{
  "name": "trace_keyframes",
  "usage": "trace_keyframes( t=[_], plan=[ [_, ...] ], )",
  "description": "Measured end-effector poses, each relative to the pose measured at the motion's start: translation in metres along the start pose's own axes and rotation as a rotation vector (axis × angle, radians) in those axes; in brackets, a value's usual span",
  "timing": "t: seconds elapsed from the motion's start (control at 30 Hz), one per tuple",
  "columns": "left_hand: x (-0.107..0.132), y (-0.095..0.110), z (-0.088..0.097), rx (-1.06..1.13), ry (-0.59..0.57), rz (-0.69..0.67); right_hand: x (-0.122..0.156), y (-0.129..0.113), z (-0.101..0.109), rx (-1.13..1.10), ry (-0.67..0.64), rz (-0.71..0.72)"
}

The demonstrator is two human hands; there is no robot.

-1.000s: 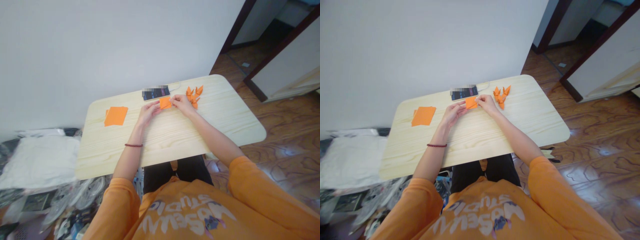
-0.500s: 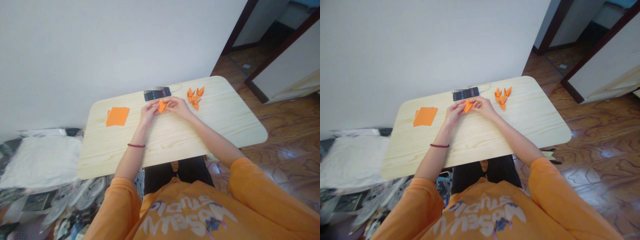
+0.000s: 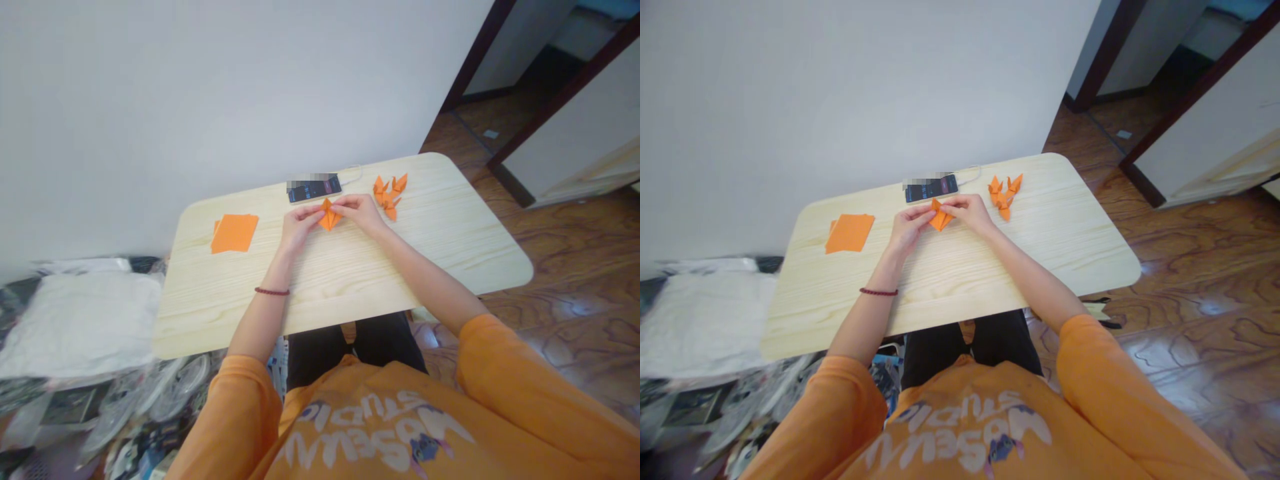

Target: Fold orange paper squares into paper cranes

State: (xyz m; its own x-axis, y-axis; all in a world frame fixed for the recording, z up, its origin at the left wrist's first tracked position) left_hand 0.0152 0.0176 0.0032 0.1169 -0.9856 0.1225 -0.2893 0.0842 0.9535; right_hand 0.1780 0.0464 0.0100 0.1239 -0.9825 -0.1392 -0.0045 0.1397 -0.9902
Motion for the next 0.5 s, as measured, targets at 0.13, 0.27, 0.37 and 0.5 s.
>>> trace_keyframes(
  t=[0.13, 0.27, 0.37, 0.5],
  plan=[
    [0.0006, -0.0004, -0.0013, -0.024, 0.048, 0.008, 0.0008, 0.0006, -0.0028, -0.077, 0.047, -0.095],
    [0.0013, -0.0012, -0.0025, 0.013, 0.066, 0.01, 0.0006, 0.0051, -0.0059, -0.212, 0.075, -0.16],
    [0.0016, -0.0025, -0.0031, 0.059, 0.083, 0.014, 0.0017, 0.0067, -0.0075, -0.295, 0.054, -0.21],
    [0.0022, -0.0016, -0.0051, 0.116, 0.091, 0.06, 0.0041, 0.0056, -0.0082, -0.368, 0.027, -0.289]
  ],
)
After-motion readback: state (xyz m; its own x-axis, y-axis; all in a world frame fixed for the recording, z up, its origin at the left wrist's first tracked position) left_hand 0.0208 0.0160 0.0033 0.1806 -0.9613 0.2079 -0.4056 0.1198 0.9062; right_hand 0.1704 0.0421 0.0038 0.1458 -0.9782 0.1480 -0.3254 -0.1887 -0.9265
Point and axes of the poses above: each hand's wrist, its own x-axis away from the middle knuckle, its own z-axis out of the back of the hand, y = z × x, the point moved 2 cm from there along -x, towards the middle knuckle, and after that the axes turned 5 degrees about y, right-handed, at the moved point
